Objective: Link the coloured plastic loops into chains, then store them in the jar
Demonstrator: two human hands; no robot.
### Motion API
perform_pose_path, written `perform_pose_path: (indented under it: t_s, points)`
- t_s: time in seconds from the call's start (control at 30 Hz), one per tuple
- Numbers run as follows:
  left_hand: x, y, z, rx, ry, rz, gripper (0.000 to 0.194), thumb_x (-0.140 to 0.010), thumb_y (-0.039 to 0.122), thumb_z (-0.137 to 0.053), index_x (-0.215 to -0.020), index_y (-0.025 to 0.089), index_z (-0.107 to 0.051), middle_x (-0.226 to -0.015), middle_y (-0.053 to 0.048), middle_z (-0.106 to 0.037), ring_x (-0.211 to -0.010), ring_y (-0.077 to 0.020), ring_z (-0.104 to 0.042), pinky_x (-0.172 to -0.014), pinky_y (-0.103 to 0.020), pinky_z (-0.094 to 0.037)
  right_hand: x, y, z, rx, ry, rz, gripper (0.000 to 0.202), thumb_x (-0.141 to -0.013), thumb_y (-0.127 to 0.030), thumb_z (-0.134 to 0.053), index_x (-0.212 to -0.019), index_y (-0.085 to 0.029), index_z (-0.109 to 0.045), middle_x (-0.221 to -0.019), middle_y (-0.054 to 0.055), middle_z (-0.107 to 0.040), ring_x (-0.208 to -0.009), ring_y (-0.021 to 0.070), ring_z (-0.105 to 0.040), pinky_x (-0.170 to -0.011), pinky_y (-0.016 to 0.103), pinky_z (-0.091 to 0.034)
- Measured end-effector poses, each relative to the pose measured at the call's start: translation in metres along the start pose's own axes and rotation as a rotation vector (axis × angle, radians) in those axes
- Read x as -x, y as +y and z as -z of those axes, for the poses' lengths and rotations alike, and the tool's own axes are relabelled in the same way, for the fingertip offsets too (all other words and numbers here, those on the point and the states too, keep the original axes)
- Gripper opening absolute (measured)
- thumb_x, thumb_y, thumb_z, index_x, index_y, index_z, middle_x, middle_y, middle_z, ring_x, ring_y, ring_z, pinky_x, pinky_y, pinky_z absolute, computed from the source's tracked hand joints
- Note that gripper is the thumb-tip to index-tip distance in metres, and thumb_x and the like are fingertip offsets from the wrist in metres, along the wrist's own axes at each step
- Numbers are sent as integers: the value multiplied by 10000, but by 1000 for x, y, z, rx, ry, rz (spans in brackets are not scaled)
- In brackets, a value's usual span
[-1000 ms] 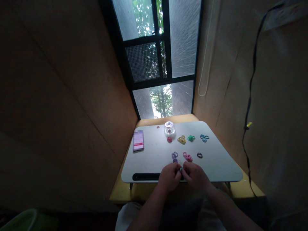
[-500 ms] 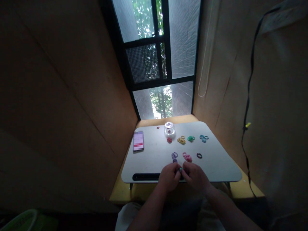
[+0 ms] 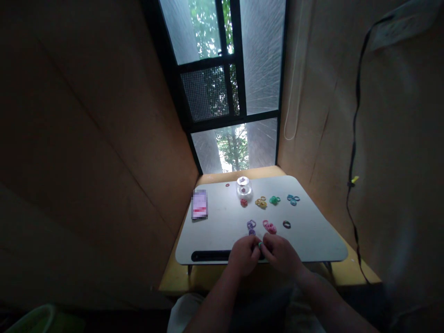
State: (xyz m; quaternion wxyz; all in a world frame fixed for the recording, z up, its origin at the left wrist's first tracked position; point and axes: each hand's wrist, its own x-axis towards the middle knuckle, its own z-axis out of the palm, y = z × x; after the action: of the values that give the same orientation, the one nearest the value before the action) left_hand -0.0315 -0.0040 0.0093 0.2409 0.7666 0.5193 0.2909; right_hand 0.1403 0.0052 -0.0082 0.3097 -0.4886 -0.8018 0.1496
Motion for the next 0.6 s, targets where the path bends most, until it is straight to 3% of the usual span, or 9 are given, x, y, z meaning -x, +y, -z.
perform_pose_path:
  t_s: [0.6]
  points:
    - [2,1,2,59,3,-9,185,-877,206,-488,-900,206,-671,-863,-16,-682,-813,-176,-603,-742,-276,-419,0,-1,2,6,-6,-16,163,-856,-254,-480,-701,-226,-437,-670,-6,-553,-646,158,-503,-618,270,-323]
